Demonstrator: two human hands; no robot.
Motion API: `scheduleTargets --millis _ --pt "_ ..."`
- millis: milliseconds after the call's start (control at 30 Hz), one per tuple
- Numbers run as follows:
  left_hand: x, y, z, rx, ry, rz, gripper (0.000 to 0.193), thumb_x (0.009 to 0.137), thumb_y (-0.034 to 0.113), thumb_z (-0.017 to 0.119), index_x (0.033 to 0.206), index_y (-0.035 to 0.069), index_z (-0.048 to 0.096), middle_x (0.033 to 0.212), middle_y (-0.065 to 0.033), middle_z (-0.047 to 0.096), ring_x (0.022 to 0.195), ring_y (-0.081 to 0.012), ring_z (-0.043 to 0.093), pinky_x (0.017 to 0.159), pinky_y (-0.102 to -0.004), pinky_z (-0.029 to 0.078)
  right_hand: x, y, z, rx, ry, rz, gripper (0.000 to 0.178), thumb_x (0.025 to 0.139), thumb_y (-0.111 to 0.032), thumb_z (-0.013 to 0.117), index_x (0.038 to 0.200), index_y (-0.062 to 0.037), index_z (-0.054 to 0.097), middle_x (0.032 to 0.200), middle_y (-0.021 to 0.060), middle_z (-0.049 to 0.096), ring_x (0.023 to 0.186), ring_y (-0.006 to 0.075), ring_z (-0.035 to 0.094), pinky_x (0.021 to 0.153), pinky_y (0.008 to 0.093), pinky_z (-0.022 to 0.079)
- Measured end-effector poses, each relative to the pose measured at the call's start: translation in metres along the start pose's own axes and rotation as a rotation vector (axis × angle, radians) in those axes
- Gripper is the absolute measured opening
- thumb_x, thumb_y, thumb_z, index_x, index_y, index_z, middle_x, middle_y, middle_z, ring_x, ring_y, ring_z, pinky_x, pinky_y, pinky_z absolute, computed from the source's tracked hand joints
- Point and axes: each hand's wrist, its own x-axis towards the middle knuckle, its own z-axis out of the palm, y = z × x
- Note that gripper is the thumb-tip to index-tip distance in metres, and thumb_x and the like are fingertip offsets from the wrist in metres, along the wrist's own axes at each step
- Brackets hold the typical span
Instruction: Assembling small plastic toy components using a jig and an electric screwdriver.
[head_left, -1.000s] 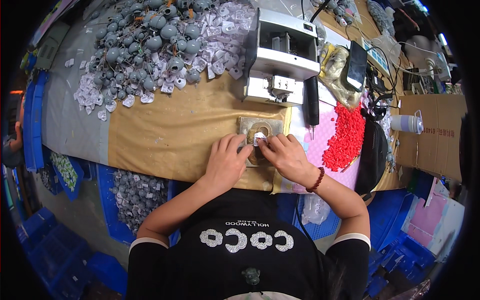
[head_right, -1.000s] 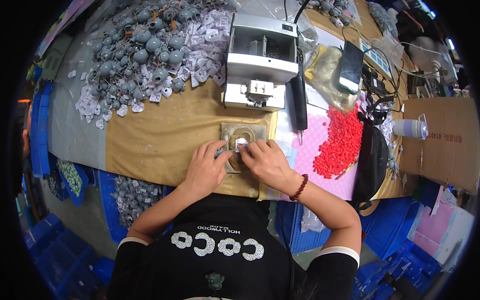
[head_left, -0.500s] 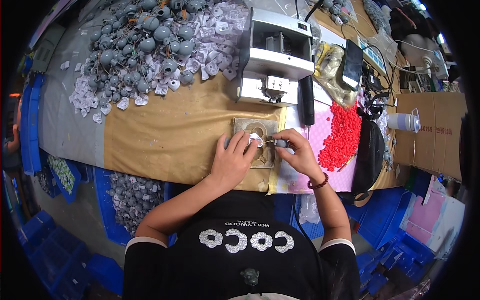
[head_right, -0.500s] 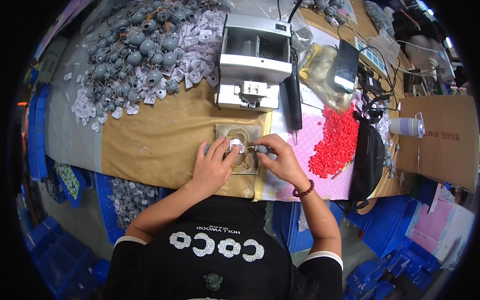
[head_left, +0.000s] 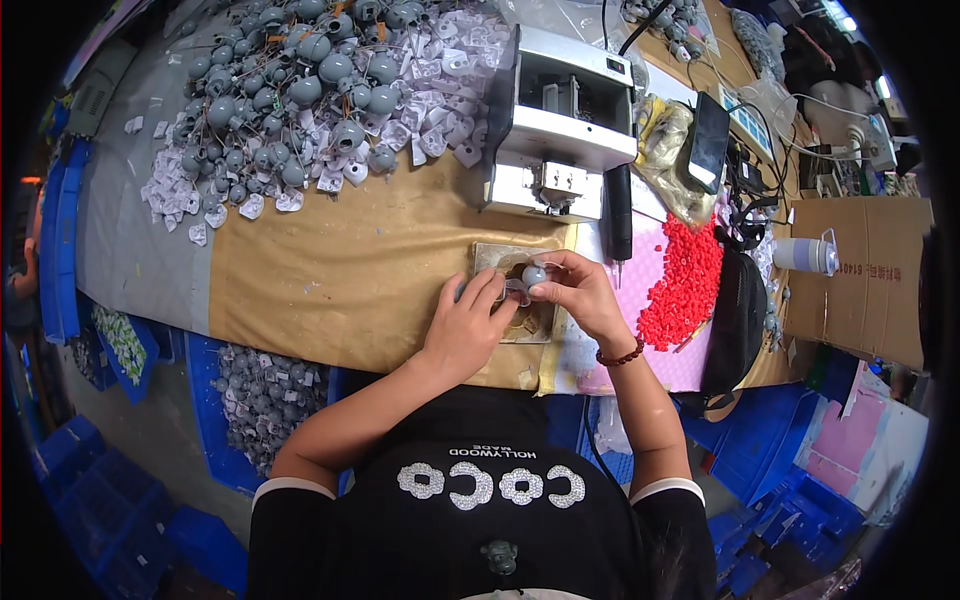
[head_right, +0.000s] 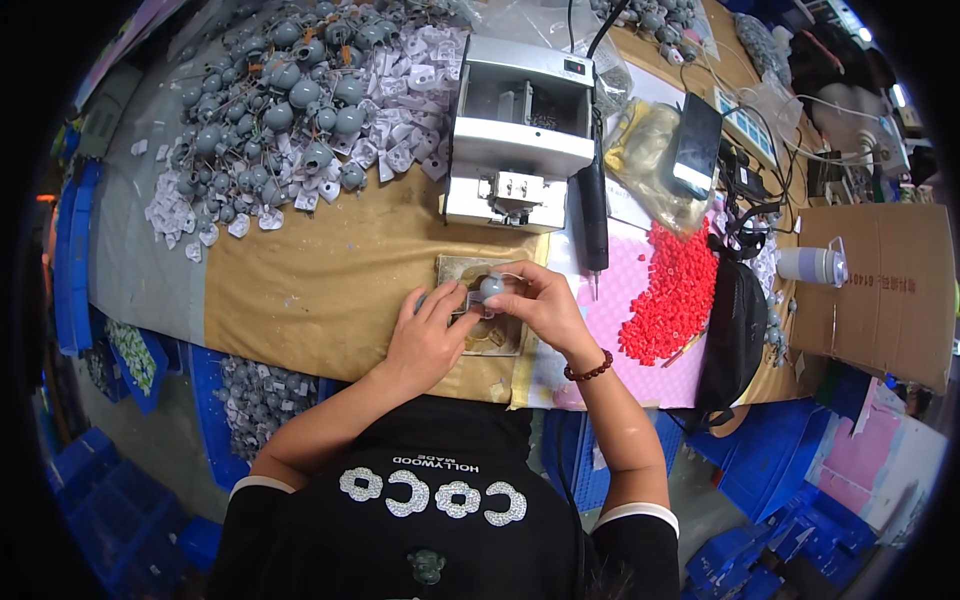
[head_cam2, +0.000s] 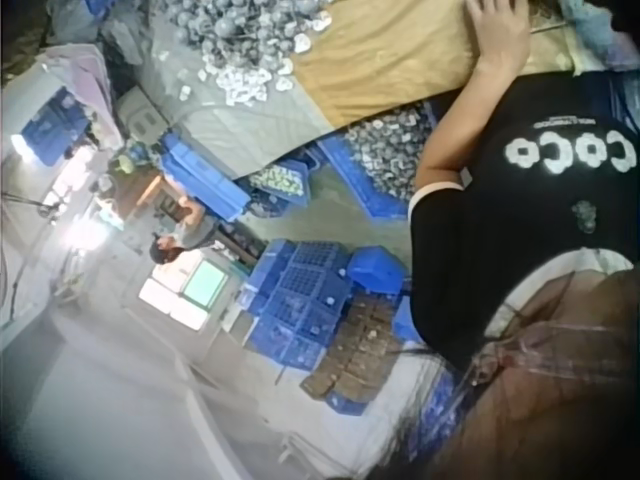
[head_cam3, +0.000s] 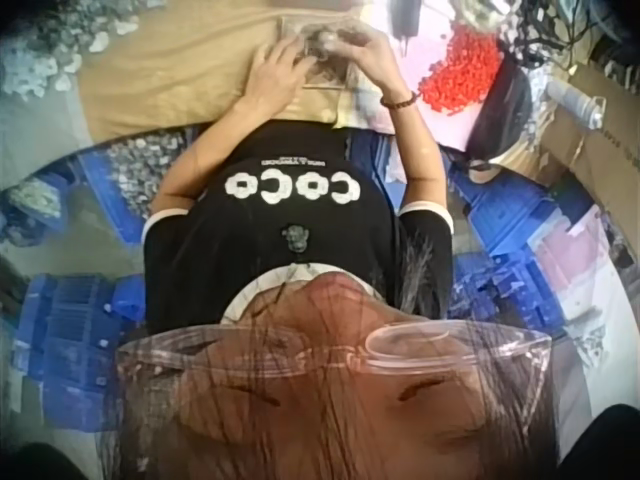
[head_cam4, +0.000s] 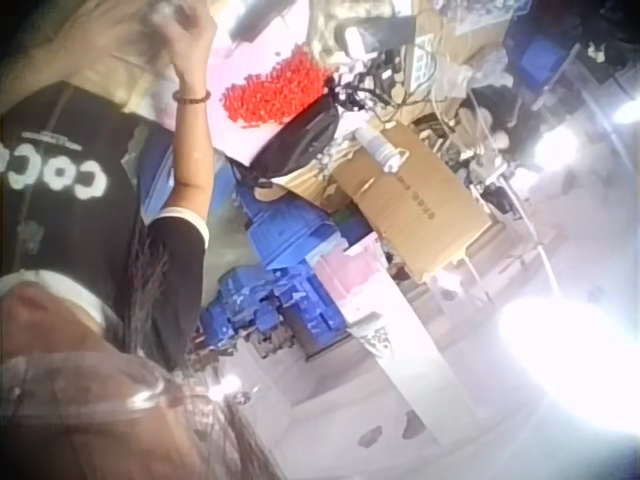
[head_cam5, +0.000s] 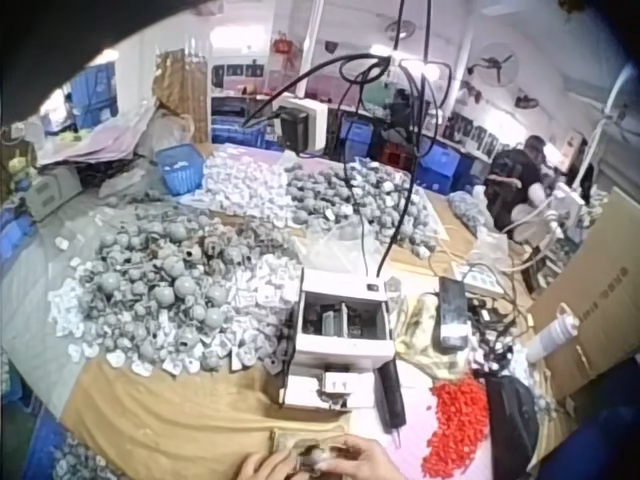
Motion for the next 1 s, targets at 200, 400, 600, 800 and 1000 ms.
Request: scheduleTargets --millis 200,400,600,800,1000 --pt "0.004 -0.004 -0.002 -0.028 0.086 0.026 0.024 0.081 0.011 0.064 0.104 0.007 0.070 0.119 -0.0143 0.062 0.122 -0.0302 0.055 0.099 -0.0471 0.043 -0.002 -0.011 0.011 -0.710 0.091 -0.172 0.034 0.080 -0.020 0.087 0.096 0.0023 0.067 0.082 0.0103 0.071 0.068 0.0165 0.069 0.060 0.0301 0.054" --pt "0.013 -0.007 0.002 -0.149 0.183 -0.057 0.014 0.076 0.011 0.078 0.089 0.012 0.072 0.105 -0.0058 0.066 0.113 -0.0272 0.062 0.090 -0.0404 0.049 -0.001 0.004 0.019 -0.955 0.211 -0.340 0.036 0.077 -0.024 0.087 0.098 -0.0025 0.067 0.078 0.0105 0.065 0.065 0.0255 0.066 0.058 0.0353 0.052" --pt "0.021 -0.009 -0.001 -0.251 0.126 -0.127 0.036 0.077 0.011 0.077 0.111 0.012 0.067 0.110 -0.0067 0.063 0.113 -0.0292 0.059 0.093 -0.0422 0.047 -0.002 0.014 0.027 -1.009 0.301 -0.367 0.051 0.079 -0.022 0.085 0.121 -0.0054 0.062 0.078 0.0082 0.062 0.069 0.0236 0.064 0.060 0.0351 0.051" --pt "0.034 -0.001 0.002 -0.108 0.095 -0.090 0.044 0.078 0.012 0.074 0.120 0.010 0.062 0.111 -0.0071 0.061 0.118 -0.0298 0.055 0.099 -0.0444 0.044 0.000 0.005 0.008 -0.710 0.253 -0.375 0.044 0.082 -0.013 0.081 0.121 -0.0023 0.064 0.084 0.0091 0.064 0.070 0.0220 0.063 0.063 0.0319 0.052" --pt "0.038 0.000 0.003 -0.093 0.059 -0.106 0.042 0.078 0.011 0.074 0.117 0.009 0.062 0.110 -0.0070 0.061 0.117 -0.0277 0.056 0.100 -0.0432 0.042 0.053 -0.033 -0.075 -1.386 0.757 -0.703 0.045 0.090 -0.017 0.071 0.128 0.0019 0.058 0.100 0.0209 0.065 0.086 0.0394 0.063 0.077 0.0456 0.052"
